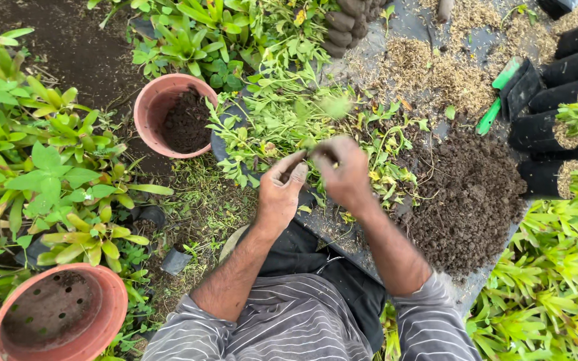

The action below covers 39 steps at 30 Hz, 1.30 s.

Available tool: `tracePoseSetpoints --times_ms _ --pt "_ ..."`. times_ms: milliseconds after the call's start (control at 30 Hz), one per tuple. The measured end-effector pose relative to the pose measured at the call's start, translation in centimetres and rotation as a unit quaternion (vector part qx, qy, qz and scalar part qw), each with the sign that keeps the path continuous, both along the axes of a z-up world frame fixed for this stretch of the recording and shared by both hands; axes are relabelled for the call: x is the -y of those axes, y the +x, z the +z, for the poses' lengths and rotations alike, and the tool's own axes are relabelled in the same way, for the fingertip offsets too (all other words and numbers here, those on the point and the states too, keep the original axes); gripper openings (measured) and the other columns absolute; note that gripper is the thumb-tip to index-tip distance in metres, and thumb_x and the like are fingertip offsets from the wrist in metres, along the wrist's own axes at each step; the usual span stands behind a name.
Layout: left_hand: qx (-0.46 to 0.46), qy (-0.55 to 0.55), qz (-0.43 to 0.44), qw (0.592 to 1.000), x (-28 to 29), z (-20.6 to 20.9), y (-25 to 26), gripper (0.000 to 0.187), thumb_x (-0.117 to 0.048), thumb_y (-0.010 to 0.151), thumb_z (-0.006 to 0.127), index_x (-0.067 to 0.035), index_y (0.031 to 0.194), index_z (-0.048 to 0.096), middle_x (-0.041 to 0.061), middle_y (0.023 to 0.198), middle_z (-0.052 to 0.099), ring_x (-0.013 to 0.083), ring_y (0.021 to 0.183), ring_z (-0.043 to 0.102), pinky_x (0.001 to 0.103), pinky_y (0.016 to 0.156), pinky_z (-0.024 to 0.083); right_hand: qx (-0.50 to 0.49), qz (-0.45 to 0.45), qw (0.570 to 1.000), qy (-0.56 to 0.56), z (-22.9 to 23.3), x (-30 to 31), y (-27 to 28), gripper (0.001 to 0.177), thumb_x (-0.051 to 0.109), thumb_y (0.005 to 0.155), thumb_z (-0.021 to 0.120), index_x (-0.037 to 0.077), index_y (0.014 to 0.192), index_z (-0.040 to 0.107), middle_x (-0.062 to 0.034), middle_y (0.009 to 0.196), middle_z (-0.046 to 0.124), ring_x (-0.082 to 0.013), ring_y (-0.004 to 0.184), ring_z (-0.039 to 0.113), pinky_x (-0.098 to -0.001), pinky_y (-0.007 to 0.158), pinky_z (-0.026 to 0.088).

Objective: The person gathers soil from a pile on a black tray and wraps it around the roots of small green plants held in their left hand. They form a compact soil ball around the root system and then place the prepared plant into a nearby terracotta pot.

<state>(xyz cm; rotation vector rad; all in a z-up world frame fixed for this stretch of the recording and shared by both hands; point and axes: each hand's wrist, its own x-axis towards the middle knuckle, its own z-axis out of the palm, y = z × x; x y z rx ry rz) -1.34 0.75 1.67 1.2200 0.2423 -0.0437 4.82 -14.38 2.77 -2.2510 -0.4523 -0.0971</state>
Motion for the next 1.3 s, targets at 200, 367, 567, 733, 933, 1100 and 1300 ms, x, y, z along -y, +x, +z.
tracePoseSetpoints --times_ms 200,367,567,733,933,1100,1300 --pt "-0.032 0.012 0.067 0.997 -0.1 -2.5 -0.6 0.021 -0.013 0.110 0.067 0.002 0.123 0.073 0.012 0.096 0.072 0.0145 0.081 0.063 0.029 0.079 0.056 0.052 0.080 0.994 0.058 -3.4 1.5 0.9 0.013 0.003 0.093 0.081 0.010 0.104 0.083 -0.0136 0.096 0.076 -0.0340 0.096 0.074 -0.0461 0.088 0.060" --pt "-0.039 0.014 0.073 0.996 -1.1 -3.6 0.0 0.015 -0.011 0.110 0.065 0.001 0.115 0.073 0.011 0.090 0.071 0.0160 0.079 0.064 0.030 0.077 0.055 0.130 0.011 0.991 -0.037 -7.6 3.7 9.6 0.013 0.007 0.099 0.075 0.012 0.107 0.084 -0.0135 0.097 0.070 -0.0351 0.095 0.073 -0.0474 0.085 0.060" --pt "-0.028 0.025 0.073 0.997 -1.6 -4.9 -0.1 0.010 -0.009 0.110 0.064 -0.001 0.109 0.069 0.008 0.086 0.068 0.0132 0.077 0.067 0.028 0.074 0.054 -0.027 0.093 0.935 -0.342 -2.1 -0.3 11.5 0.016 0.010 0.107 0.065 0.014 0.114 0.079 -0.0145 0.111 0.062 -0.0278 0.104 0.065 -0.0486 0.095 0.061" --pt "-0.030 0.066 0.084 0.994 -2.6 -5.3 0.0 0.009 -0.011 0.110 0.065 -0.003 0.106 0.067 0.006 0.083 0.068 0.0104 0.075 0.065 0.026 0.070 0.052 -0.008 0.102 0.949 -0.299 -3.0 1.4 11.9 0.016 0.009 0.111 0.058 0.010 0.109 0.074 -0.0132 0.112 0.055 -0.0285 0.107 0.059 -0.0462 0.096 0.055" --pt "-0.003 0.030 0.077 0.997 -2.0 -2.7 0.4 0.012 -0.010 0.112 0.062 -0.002 0.110 0.070 0.010 0.093 0.072 0.0136 0.084 0.066 0.027 0.080 0.056 -0.137 0.004 0.988 0.072 1.7 1.8 7.7 0.012 0.002 0.111 0.055 0.003 0.119 0.065 -0.0144 0.107 0.059 -0.0238 0.101 0.058 -0.0430 0.087 0.052" --pt "0.033 0.080 -0.008 0.996 -1.2 0.1 1.3 0.013 -0.006 0.109 0.063 0.000 0.114 0.074 0.018 0.093 0.074 0.0211 0.083 0.072 0.035 0.080 0.059 -0.247 -0.027 0.931 0.268 0.6 3.0 4.5 0.017 0.001 0.106 0.052 0.004 0.120 0.060 -0.0072 0.101 0.057 -0.0199 0.095 0.059 -0.0307 0.081 0.057" --pt "0.068 0.115 -0.027 0.991 0.7 -1.8 1.9 0.013 -0.008 0.106 0.071 0.001 0.099 0.078 0.013 0.086 0.070 0.0202 0.092 0.069 0.041 0.089 0.056 -0.203 -0.034 0.952 0.226 2.1 1.5 -0.1 0.014 -0.005 0.105 0.057 0.001 0.115 0.065 -0.0109 0.096 0.061 -0.0215 0.090 0.063 -0.0343 0.080 0.059"
